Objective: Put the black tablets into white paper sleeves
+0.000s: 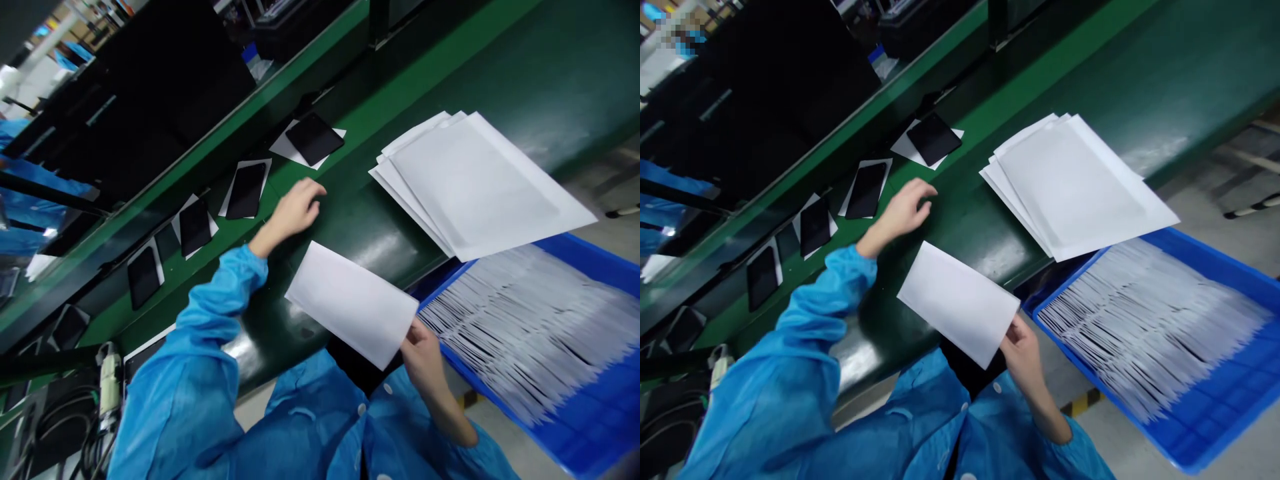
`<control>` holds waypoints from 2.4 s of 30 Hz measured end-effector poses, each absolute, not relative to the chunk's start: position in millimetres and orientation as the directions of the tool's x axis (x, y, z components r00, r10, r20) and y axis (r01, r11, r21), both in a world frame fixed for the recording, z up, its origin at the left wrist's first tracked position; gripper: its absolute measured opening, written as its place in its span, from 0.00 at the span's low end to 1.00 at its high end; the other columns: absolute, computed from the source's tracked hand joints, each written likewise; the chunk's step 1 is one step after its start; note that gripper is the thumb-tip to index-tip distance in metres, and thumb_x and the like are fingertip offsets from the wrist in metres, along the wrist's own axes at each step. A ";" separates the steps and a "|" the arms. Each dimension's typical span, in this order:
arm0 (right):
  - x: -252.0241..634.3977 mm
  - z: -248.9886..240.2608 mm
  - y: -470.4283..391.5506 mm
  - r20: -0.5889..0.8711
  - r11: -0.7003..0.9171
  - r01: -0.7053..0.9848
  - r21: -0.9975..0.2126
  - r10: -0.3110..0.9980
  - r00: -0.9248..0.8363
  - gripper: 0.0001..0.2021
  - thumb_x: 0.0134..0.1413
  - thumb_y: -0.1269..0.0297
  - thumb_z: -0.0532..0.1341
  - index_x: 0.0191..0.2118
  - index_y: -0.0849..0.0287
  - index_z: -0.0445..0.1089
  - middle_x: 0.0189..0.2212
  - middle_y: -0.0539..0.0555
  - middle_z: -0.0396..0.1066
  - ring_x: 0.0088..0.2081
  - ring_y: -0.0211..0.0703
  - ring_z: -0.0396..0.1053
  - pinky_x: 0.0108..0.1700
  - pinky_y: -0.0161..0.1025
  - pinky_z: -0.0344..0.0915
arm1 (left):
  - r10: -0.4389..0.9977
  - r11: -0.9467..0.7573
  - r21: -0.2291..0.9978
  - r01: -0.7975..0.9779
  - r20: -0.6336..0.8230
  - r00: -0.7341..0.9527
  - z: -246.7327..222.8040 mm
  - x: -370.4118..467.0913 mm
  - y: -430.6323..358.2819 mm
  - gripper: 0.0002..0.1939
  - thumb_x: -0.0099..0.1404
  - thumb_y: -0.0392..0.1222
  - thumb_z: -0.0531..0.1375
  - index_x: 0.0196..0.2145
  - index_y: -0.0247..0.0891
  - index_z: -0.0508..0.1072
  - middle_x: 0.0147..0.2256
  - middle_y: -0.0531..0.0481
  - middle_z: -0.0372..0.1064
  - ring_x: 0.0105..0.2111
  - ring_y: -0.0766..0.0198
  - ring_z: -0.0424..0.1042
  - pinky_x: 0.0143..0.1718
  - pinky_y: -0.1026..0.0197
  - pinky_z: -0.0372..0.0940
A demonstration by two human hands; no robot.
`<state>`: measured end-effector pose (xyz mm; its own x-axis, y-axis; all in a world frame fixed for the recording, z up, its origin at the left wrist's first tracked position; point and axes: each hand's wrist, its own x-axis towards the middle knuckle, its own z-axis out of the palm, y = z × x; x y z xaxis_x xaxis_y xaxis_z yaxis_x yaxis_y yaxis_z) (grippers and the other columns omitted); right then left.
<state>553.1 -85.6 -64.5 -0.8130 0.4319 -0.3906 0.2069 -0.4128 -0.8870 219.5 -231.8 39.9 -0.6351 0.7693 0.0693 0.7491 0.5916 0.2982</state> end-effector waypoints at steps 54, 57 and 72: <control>395.9 -17.7 26.2 0.056 0.336 0.139 -0.931 0.511 -0.858 0.21 0.50 0.41 0.69 0.38 0.54 0.72 0.25 0.48 0.72 0.25 0.42 0.67 0.30 0.39 0.64 | 0.586 0.541 0.487 0.686 0.367 -0.722 -28.6 369.7 -388.9 0.07 0.74 0.42 0.57 0.43 0.39 0.74 0.40 0.42 0.74 0.42 0.54 0.71 0.45 0.52 0.67; 433.5 -16.1 -35.5 0.014 0.609 0.214 -0.764 0.347 -0.938 0.21 0.56 0.41 0.65 0.42 0.54 0.70 0.22 0.46 0.68 0.24 0.44 0.65 0.30 0.40 0.60 | 0.428 0.701 0.461 0.544 0.339 -0.838 -33.3 362.9 -405.5 0.10 0.72 0.45 0.59 0.46 0.37 0.73 0.42 0.41 0.72 0.43 0.51 0.70 0.45 0.50 0.66; 507.5 -46.9 -73.1 -0.090 0.401 0.423 -0.812 0.630 -0.771 0.24 0.54 0.43 0.63 0.48 0.54 0.61 0.20 0.42 0.64 0.23 0.45 0.65 0.28 0.40 0.60 | 0.388 0.772 0.525 0.358 0.057 -0.920 -23.5 361.9 -393.6 0.10 0.74 0.41 0.56 0.45 0.38 0.76 0.36 0.46 0.74 0.40 0.53 0.68 0.43 0.52 0.58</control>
<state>507.5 -73.1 -46.9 -0.7710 0.6304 -0.0904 0.4234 0.4014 -0.8122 361.9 -393.6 -23.5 -0.9199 0.3879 0.0569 0.3579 0.7718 0.5255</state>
